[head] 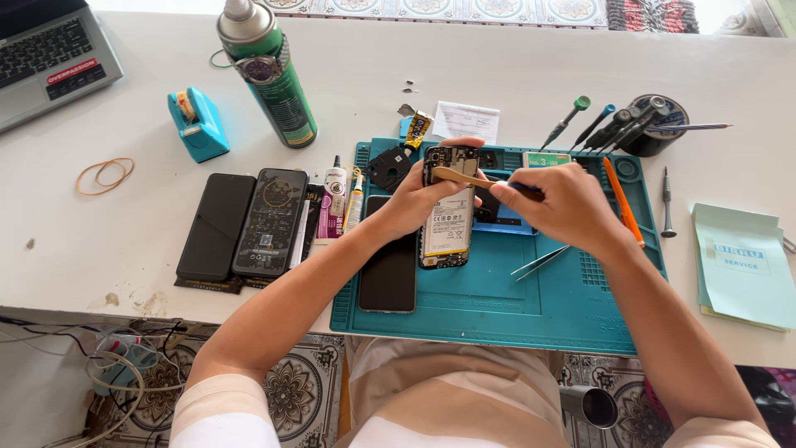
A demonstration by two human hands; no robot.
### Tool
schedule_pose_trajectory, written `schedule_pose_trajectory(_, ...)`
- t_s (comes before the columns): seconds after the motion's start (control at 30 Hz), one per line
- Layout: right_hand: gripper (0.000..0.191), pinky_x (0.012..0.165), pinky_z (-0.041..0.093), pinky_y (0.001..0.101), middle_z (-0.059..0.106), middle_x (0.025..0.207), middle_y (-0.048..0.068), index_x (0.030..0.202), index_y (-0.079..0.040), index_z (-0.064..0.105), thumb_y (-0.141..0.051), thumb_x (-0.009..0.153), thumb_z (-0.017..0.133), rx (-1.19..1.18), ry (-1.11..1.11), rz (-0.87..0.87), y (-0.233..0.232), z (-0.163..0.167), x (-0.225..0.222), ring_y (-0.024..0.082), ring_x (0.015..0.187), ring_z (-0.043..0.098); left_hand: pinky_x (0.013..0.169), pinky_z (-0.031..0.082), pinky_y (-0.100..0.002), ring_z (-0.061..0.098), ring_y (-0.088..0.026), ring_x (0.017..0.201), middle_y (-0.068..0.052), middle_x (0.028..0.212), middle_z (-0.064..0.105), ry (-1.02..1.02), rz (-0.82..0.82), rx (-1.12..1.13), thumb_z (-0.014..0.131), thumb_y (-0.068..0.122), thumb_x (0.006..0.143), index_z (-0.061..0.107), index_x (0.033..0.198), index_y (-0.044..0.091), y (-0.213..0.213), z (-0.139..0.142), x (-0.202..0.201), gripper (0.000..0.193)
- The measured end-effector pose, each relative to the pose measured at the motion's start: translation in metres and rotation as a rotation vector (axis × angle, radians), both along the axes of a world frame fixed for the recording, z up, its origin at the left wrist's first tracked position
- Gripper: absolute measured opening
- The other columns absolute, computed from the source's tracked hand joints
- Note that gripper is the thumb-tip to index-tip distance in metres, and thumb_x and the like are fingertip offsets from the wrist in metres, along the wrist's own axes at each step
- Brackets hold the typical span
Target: The person holds an opened smartphone and works a pry tool around the battery to loosen it, then brushes the battery and interior with a brush and uses a screwdriver on the frame. They continue prying until the battery separates from the phone and is set on the mat.
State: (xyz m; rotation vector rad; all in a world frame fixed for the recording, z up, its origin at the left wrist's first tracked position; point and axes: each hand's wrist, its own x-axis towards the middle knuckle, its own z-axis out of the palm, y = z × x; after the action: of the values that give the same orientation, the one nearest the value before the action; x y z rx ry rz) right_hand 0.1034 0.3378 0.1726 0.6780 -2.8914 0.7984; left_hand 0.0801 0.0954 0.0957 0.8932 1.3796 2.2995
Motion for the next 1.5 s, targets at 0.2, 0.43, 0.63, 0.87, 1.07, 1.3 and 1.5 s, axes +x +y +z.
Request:
schedule_pose_trajectory(0.2, 0.043, 0.045, 0.040, 0.0300, 0.060, 0.053, 0.004, 0.082, -0.004, 0.073, -0.046, 0.087, 0.078, -0.083, 0.047, -0.056, 0.019, 0.002, -0.015, 0.012, 0.045, 0.054, 0.095, 0.060, -0.037, 0.072, -0.021, 0.104, -0.014, 0.117, 0.071, 0.010, 0.034, -0.048, 0.054, -0.001, 0.104, 0.041, 0.155, 0.008, 0.001, 0.003, -0.002, 0.053)
schedule_pose_trajectory(0.43, 0.047, 0.044, 0.037, 0.0304, 0.059, 0.052, 0.003, 0.072, -0.003, 0.071, -0.047, 0.085, 0.079, -0.076, 0.057, -0.053, 0.018, -0.003, -0.019, 0.011, 0.044, 0.051, 0.092, 0.061, -0.037, 0.074, -0.022, 0.101, -0.013, 0.114, 0.071, 0.012, 0.046, -0.094, 0.055, 0.000, 0.102, 0.041, 0.154, 0.011, -0.001, 0.006, -0.002, 0.056)
schedule_pose_trajectory(0.63, 0.053, 0.044, 0.035, 0.0307, 0.052, 0.048, 0.003, 0.065, -0.003, 0.066, -0.049, 0.088, 0.077, -0.095, 0.058, -0.062, 0.017, -0.006, -0.017, 0.013, 0.043, 0.046, 0.096, 0.061, -0.038, 0.073, -0.022, 0.105, -0.014, 0.118, 0.071, 0.080, 0.050, -0.080, 0.061, 0.002, 0.103, 0.040, 0.156, 0.010, -0.002, 0.004, -0.002, 0.057)
schedule_pose_trajectory(0.87, 0.054, 0.043, 0.035, 0.0301, 0.051, 0.046, 0.001, 0.065, -0.005, 0.067, -0.052, 0.089, 0.076, -0.072, 0.105, -0.088, 0.024, -0.001, -0.022, 0.012, 0.040, 0.045, 0.102, 0.063, -0.040, 0.069, -0.019, 0.115, -0.012, 0.127, 0.067, 0.216, 0.068, -0.082, 0.073, 0.007, 0.096, 0.038, 0.156, 0.008, 0.000, 0.004, -0.001, 0.068)
schedule_pose_trajectory(1.07, 0.058, 0.044, 0.032, 0.0314, 0.050, 0.044, 0.004, 0.060, -0.003, 0.064, -0.051, 0.088, 0.079, -0.036, 0.040, -0.073, 0.012, -0.011, -0.016, 0.013, 0.040, 0.044, 0.104, 0.061, -0.039, 0.071, -0.021, 0.112, -0.013, 0.125, 0.067, 0.199, 0.032, -0.105, 0.076, 0.008, 0.095, 0.036, 0.158, 0.008, -0.003, 0.007, 0.003, 0.075)
schedule_pose_trajectory(1.3, 0.051, 0.043, 0.034, 0.0282, 0.054, 0.046, 0.000, 0.063, -0.005, 0.067, -0.049, 0.085, 0.081, -0.079, 0.056, -0.083, 0.028, -0.002, -0.029, 0.009, 0.041, 0.046, 0.106, 0.061, -0.041, 0.066, -0.018, 0.122, -0.009, 0.132, 0.062, 0.180, 0.018, -0.058, 0.077, 0.010, 0.093, 0.036, 0.156, 0.008, 0.000, 0.009, 0.003, 0.076)
schedule_pose_trajectory(1.5, 0.053, 0.045, 0.035, 0.0303, 0.052, 0.047, 0.004, 0.062, -0.002, 0.066, -0.047, 0.087, 0.081, -0.058, 0.042, -0.050, 0.007, -0.009, -0.017, 0.012, 0.043, 0.046, 0.102, 0.060, -0.039, 0.072, -0.020, 0.111, -0.012, 0.123, 0.068, 0.212, 0.047, -0.118, 0.077, 0.011, 0.093, 0.036, 0.158, 0.008, -0.002, 0.009, 0.002, 0.077)
